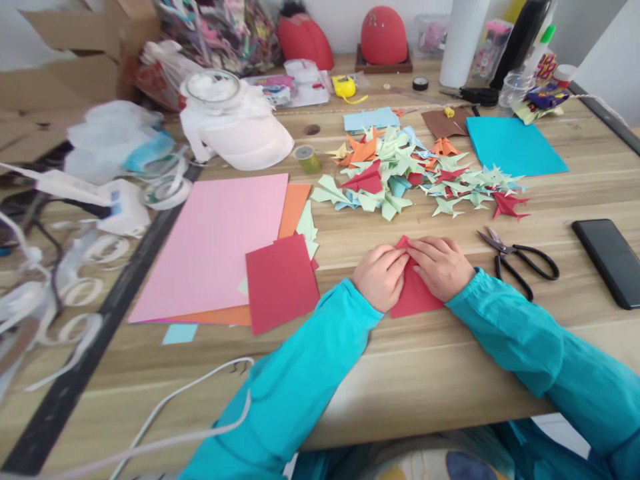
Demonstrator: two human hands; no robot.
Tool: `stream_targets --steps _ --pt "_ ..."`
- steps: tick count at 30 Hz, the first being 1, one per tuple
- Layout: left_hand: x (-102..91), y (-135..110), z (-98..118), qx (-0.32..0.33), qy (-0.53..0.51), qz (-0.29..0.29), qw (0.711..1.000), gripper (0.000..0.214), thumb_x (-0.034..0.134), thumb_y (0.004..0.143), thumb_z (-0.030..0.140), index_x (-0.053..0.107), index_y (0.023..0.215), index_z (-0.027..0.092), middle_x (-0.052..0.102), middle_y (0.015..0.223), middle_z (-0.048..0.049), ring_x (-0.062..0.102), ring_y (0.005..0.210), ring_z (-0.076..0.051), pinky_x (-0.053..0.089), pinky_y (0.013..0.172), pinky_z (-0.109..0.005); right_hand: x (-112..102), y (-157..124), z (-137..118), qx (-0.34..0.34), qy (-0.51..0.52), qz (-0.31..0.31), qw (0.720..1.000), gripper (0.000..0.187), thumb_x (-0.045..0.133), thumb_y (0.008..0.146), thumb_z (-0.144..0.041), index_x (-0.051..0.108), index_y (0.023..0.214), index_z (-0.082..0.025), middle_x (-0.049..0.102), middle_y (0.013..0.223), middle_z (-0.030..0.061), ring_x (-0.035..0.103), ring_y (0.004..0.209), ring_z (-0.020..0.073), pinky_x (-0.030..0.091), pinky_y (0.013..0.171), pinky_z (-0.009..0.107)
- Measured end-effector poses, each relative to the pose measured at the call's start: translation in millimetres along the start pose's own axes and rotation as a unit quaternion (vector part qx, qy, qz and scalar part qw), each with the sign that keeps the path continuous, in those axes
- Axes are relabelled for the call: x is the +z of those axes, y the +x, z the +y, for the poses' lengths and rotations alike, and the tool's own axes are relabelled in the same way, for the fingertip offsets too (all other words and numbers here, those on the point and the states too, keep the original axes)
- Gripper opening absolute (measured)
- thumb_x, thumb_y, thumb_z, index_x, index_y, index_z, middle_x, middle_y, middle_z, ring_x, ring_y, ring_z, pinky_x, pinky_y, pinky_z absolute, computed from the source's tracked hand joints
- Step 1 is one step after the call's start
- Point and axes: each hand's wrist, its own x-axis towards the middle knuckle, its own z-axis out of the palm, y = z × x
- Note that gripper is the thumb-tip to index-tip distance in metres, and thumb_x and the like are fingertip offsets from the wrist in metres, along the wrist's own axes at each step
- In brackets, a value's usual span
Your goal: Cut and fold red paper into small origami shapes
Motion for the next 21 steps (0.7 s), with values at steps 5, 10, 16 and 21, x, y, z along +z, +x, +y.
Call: stream_targets --steps 5,10,16,21 --pt "1.6 0 0 0.019 0.024 0.015 0.999 0.03 0.043 0.083 0.019 0.065 0.101 0.009 0.065 0.105 -0.015 0.054 0.098 -0.025 0.051 0.084 -0.043 -1 3 9 0.001 0.018 0.001 1.0 0.029 0.042 0.089 -0.019 0.062 0.109 -0.016 0.062 0.119 0.0069 0.051 0.106 0.02 0.036 0.083 0.035" --pt "3.9 -1 0 0.029 0.032 0.03 0.999 0.029 0.041 0.085 0.017 0.064 0.101 0.009 0.066 0.103 -0.0144 0.057 0.097 -0.024 0.052 0.084 -0.043 0 6 17 0.001 0.024 -0.001 1.0 0.028 0.042 0.088 -0.016 0.065 0.105 -0.019 0.063 0.117 0.0044 0.053 0.1 0.0191 0.036 0.077 0.033" --pt "4.0 0 1 0.051 0.065 0.044 0.996 0.027 0.042 0.084 0.014 0.065 0.098 0.008 0.067 0.099 -0.0138 0.06 0.094 -0.023 0.054 0.083 -0.04 1 7 13 0.01 0.02 0.01 1.0 0.027 0.043 0.089 -0.018 0.066 0.103 -0.019 0.064 0.116 0.004 0.053 0.1 0.0187 0.036 0.079 0.033" --pt "4.4 1 1 0.076 0.079 0.082 0.991 0.024 0.045 0.083 0.012 0.065 0.094 0.005 0.068 0.095 -0.0147 0.061 0.091 -0.022 0.055 0.081 -0.037 1 14 16 0.019 0.043 0.02 0.999 0.026 0.043 0.09 -0.022 0.067 0.1 -0.019 0.068 0.108 0.0047 0.054 0.094 0.0188 0.036 0.076 0.032"
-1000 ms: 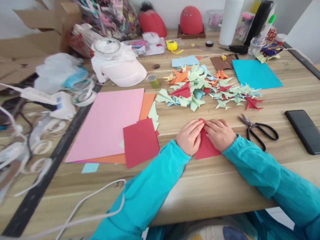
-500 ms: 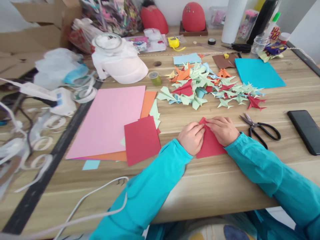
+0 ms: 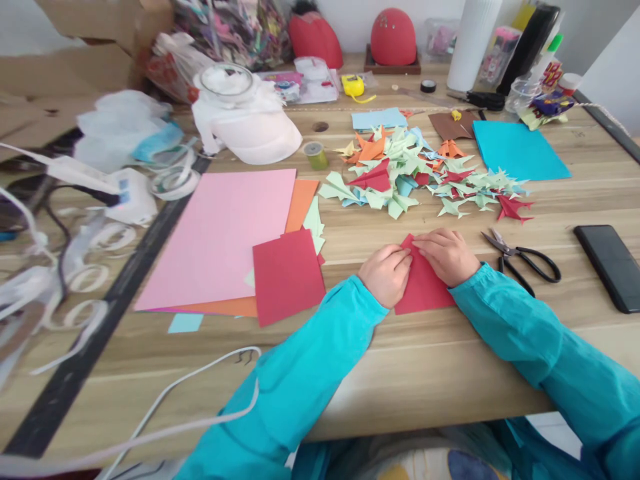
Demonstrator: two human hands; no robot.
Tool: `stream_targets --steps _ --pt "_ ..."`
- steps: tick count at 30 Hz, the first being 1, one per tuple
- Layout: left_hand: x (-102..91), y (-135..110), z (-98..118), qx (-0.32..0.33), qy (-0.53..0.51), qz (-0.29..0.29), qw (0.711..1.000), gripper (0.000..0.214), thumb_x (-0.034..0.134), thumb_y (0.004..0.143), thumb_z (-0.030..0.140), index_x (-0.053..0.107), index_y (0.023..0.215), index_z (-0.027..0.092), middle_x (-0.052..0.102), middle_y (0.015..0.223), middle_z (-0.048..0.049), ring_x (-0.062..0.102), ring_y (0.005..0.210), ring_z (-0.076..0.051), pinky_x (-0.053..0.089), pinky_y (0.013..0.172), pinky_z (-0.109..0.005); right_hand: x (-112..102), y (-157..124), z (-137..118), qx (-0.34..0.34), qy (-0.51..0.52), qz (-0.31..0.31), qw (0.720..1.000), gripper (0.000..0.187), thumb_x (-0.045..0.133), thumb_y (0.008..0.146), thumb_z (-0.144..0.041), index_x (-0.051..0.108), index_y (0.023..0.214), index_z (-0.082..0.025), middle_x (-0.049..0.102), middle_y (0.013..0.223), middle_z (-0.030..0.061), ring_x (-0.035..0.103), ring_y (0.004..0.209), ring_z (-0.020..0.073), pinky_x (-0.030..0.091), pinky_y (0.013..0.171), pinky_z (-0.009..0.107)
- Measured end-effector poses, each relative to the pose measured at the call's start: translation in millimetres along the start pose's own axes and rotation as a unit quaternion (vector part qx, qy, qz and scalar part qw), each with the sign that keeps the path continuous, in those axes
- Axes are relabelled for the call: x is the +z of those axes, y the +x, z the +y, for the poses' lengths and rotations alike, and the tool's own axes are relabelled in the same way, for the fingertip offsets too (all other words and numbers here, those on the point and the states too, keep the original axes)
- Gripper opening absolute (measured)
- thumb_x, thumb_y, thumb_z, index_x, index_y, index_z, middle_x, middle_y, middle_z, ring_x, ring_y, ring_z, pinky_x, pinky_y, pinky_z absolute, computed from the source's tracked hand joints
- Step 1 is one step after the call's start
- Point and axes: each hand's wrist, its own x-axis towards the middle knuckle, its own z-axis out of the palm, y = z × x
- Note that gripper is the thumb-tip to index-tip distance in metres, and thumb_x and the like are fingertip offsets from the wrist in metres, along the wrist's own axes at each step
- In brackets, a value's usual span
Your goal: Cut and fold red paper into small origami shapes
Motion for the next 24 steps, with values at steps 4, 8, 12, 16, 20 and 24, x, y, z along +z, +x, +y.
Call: stream_targets --steps 4,8,12,16,20,24 --pt "0.6 1 0 0.012 0.0 0.022 1.0 0.022 0.047 0.081 0.011 0.065 0.091 0.004 0.068 0.091 -0.0152 0.061 0.088 -0.021 0.055 0.081 -0.035 5 13 6 -0.009 0.014 0.002 1.0 0.027 0.042 0.089 -0.02 0.068 0.097 -0.02 0.068 0.097 0.0065 0.054 0.087 0.0186 0.037 0.073 0.032" --pt "0.2 1 0 0.013 0.001 0.031 0.999 0.021 0.049 0.079 0.011 0.065 0.09 0.002 0.068 0.09 -0.0156 0.061 0.087 -0.022 0.055 0.081 -0.035 10 20 6 -0.026 0.002 0.004 1.0 0.027 0.043 0.088 -0.019 0.068 0.098 -0.019 0.063 0.091 0.0085 0.051 0.085 0.0193 0.036 0.073 0.031" --pt "-0.1 1 0 0.009 0.004 0.031 0.999 0.021 0.049 0.079 0.01 0.066 0.09 0.003 0.069 0.091 -0.0147 0.062 0.087 -0.022 0.056 0.081 -0.035 13 18 4 -0.008 -0.019 0.007 1.0 0.025 0.045 0.087 -0.021 0.067 0.099 -0.02 0.061 0.096 0.0087 0.048 0.088 0.0199 0.035 0.073 0.031" --pt "-0.2 1 1 0.008 -0.001 0.029 1.0 0.022 0.048 0.08 0.01 0.065 0.091 0.003 0.068 0.091 -0.0155 0.061 0.089 -0.022 0.055 0.082 -0.035 13 16 3 -0.003 -0.039 -0.005 0.999 0.025 0.045 0.089 -0.024 0.068 0.098 -0.022 0.06 0.098 0.0078 0.047 0.089 0.0195 0.033 0.073 0.031" --pt "-0.2 1 0 0.012 0.001 0.025 1.0 0.022 0.047 0.08 0.01 0.065 0.092 0.003 0.068 0.092 -0.015 0.061 0.089 -0.022 0.055 0.082 -0.036 13 16 4 0.007 -0.052 -0.01 0.999 0.024 0.047 0.088 -0.026 0.068 0.099 -0.024 0.06 0.101 0.0074 0.047 0.091 0.0197 0.031 0.073 0.031" --pt "-0.1 0 0 0.012 0.002 0.024 1.0 0.022 0.047 0.081 0.01 0.065 0.092 0.003 0.068 0.092 -0.0154 0.061 0.089 -0.022 0.056 0.081 -0.036 13 15 3 0.017 -0.064 -0.01 0.998 0.023 0.048 0.088 -0.027 0.068 0.099 -0.026 0.059 0.104 0.0072 0.047 0.092 0.0202 0.031 0.073 0.032"
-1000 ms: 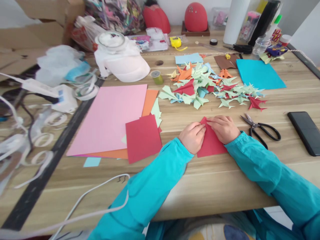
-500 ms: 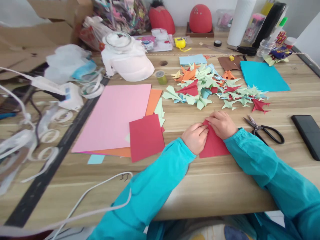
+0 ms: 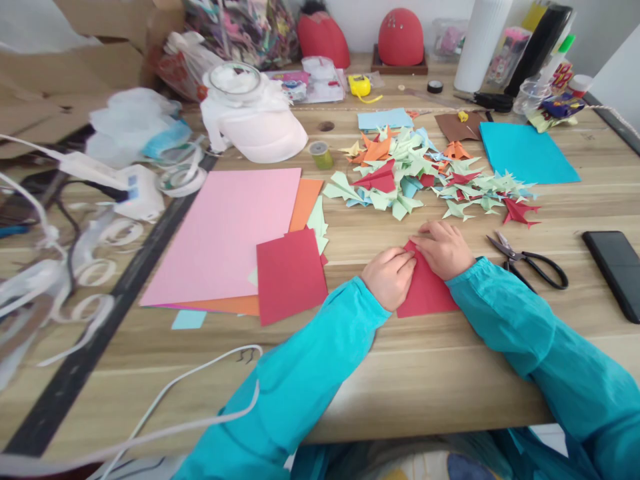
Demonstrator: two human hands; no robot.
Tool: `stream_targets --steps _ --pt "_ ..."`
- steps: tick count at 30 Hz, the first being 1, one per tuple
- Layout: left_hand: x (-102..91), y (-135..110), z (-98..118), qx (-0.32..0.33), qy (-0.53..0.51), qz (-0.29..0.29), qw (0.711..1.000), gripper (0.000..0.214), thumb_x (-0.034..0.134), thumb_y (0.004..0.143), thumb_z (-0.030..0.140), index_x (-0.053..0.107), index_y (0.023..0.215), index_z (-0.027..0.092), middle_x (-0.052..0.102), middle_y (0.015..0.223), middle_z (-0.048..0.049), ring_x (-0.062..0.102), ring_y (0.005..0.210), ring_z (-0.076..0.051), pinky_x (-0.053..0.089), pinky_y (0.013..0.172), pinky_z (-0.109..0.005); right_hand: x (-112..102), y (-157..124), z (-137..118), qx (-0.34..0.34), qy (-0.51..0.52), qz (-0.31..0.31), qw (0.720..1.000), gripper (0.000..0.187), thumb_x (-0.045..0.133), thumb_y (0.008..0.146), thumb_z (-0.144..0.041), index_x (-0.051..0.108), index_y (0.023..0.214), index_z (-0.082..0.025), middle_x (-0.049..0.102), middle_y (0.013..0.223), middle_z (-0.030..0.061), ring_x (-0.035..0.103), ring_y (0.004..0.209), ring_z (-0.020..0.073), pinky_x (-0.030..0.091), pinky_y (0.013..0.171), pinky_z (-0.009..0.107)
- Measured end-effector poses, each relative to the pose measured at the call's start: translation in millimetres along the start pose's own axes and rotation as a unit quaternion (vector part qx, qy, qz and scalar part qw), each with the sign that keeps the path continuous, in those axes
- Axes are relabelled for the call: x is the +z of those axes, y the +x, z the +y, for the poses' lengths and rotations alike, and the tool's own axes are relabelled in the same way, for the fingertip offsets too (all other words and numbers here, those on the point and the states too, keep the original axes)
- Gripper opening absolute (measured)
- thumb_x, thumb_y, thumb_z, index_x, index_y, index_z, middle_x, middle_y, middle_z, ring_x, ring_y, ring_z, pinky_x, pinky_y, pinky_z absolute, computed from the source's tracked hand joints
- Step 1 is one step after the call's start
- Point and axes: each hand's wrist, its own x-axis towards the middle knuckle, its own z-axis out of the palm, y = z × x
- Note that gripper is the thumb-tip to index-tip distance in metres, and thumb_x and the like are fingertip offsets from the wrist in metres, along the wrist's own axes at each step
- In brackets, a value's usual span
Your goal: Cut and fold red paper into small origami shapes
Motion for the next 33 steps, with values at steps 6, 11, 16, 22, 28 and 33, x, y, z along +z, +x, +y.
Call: stream_targets --steps 6,11,16,22,28,33 --pt "0.2 0.3 0.0 0.001 -0.002 0.002 1.0 0.022 0.047 0.08 0.01 0.065 0.091 0.003 0.068 0.091 -0.0155 0.061 0.087 -0.021 0.056 0.08 -0.035 -2.3 0.3 -1.9 0.013 -0.002 -0.009 1.0 0.024 0.047 0.088 -0.027 0.066 0.103 -0.025 0.059 0.106 0.0077 0.047 0.094 0.0211 0.031 0.075 0.033" --pt "0.2 -0.1 0.0 -0.004 -0.007 -0.002 1.0 0.022 0.046 0.081 0.01 0.064 0.092 0.004 0.068 0.092 -0.0154 0.061 0.088 -0.021 0.056 0.08 -0.036 -3.9 1.7 -2.0 0.025 0.008 -0.013 1.0 0.03 0.047 0.087 -0.027 0.061 0.111 -0.016 0.059 0.106 0.0106 0.048 0.096 0.0229 0.033 0.076 0.034" --pt "0.2 0.2 0.4 -0.008 -0.009 -0.005 1.0 0.022 0.046 0.081 0.01 0.065 0.092 0.003 0.068 0.092 -0.0162 0.061 0.088 -0.021 0.055 0.081 -0.036 -3.2 1.6 -1.5 0.022 0.018 -0.014 0.999 0.026 0.046 0.088 -0.028 0.064 0.105 -0.021 0.059 0.106 0.0089 0.048 0.097 0.0221 0.033 0.077 0.033" --pt "1.1 -1.5 -0.3 -0.009 -0.002 -0.025 1.0 0.024 0.044 0.082 0.012 0.065 0.092 0.005 0.068 0.095 -0.0152 0.061 0.089 -0.022 0.055 0.08 -0.037 -3.9 0.5 -2.2 0.027 0.001 -0.016 1.0 0.026 0.046 0.088 -0.029 0.065 0.106 -0.026 0.058 0.109 0.0077 0.048 0.098 0.0214 0.03 0.077 0.034" --pt "1.5 -5.0 0.5 -0.013 0.006 -0.057 0.998 0.027 0.041 0.085 0.014 0.065 0.095 0.007 0.067 0.101 -0.0158 0.061 0.094 -0.023 0.055 0.08 -0.039 -5.5 0.5 -3.2 0.03 0.004 -0.02 0.999 0.028 0.044 0.089 -0.028 0.065 0.107 -0.026 0.058 0.109 0.0085 0.047 0.098 0.0217 0.03 0.076 0.034" --pt "0.7 -6.8 -0.6 -0.015 -0.003 -0.066 0.998 0.027 0.041 0.085 0.013 0.065 0.096 0.007 0.067 0.103 -0.0156 0.061 0.097 -0.022 0.054 0.084 -0.038 -5.7 0.0 -2.9 0.027 0.004 -0.019 0.999 0.028 0.043 0.089 -0.029 0.065 0.106 -0.025 0.057 0.11 0.0086 0.047 0.098 0.0221 0.029 0.077 0.034"
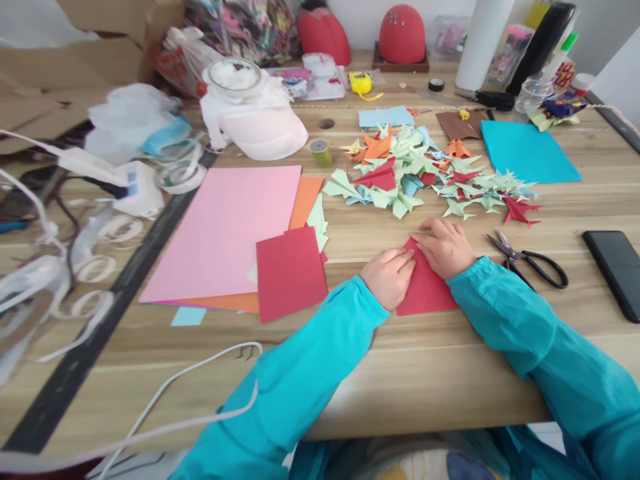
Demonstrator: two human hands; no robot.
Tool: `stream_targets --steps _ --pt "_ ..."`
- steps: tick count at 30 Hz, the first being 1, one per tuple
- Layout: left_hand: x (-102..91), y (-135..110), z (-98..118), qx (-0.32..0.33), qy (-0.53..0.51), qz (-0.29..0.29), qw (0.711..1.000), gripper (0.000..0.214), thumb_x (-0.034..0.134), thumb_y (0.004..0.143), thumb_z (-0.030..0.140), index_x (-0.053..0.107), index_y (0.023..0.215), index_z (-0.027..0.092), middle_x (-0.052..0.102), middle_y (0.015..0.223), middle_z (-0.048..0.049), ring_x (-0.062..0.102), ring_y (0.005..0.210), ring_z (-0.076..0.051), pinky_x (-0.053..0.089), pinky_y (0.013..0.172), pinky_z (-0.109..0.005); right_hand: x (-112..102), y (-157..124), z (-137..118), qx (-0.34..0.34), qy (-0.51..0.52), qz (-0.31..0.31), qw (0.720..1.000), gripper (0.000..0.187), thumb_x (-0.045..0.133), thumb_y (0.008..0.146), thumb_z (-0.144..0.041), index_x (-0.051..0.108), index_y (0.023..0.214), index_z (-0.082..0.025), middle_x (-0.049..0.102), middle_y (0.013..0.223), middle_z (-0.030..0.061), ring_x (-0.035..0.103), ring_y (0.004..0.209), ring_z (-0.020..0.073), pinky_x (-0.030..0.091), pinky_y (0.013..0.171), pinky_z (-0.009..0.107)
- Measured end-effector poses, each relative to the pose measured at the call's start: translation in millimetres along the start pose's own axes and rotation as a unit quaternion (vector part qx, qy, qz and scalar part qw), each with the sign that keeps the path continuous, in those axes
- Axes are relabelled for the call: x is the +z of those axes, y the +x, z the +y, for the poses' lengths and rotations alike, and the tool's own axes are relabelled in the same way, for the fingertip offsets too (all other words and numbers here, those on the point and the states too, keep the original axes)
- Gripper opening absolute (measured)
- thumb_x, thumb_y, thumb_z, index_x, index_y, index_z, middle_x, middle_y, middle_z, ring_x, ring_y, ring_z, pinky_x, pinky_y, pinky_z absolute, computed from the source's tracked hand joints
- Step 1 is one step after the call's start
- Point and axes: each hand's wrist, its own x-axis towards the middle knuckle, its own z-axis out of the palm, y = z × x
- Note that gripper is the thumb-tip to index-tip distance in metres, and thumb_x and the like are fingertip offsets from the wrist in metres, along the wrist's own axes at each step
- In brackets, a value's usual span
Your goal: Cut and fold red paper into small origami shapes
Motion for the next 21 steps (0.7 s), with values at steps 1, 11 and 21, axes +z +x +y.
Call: stream_targets --steps 1,11,21 --pt "-0.3 -0.5 -0.2 0.003 0.0 0.0 1.0 0.028 0.04 0.084 0.013 0.064 0.096 0.006 0.066 0.103 -0.016 0.061 0.097 -0.022 0.054 0.084 -0.038 -0.2 -0.2 0.2 -0.003 0.001 0.0 1.0 0.029 0.043 0.089 -0.031 0.065 0.107 -0.025 0.057 0.11 0.0088 0.047 0.098 0.0223 0.03 0.077 0.035" --pt "-0.7 -4.6 1.2 -0.016 -0.028 -0.003 0.999 0.029 0.039 0.085 0.01 0.062 0.1 0.004 0.064 0.108 -0.0185 0.058 0.104 -0.023 0.052 0.09 -0.04 -1.1 -0.5 -0.1 -0.006 0.015 0.002 1.0 0.032 0.043 0.088 -0.037 0.065 0.107 -0.024 0.057 0.11 0.0101 0.047 0.098 0.0236 0.03 0.078 0.036" --pt "-5.8 -2.0 1.9 -0.027 -0.037 -0.001 0.999 0.029 0.04 0.084 0.011 0.064 0.099 0.006 0.066 0.104 -0.0178 0.059 0.101 -0.023 0.053 0.087 -0.04 -2.4 -0.1 -1.0 -0.005 0.011 -0.01 1.0 0.032 0.044 0.088 -0.036 0.065 0.108 -0.023 0.056 0.111 0.0106 0.047 0.1 0.0246 0.032 0.079 0.037"
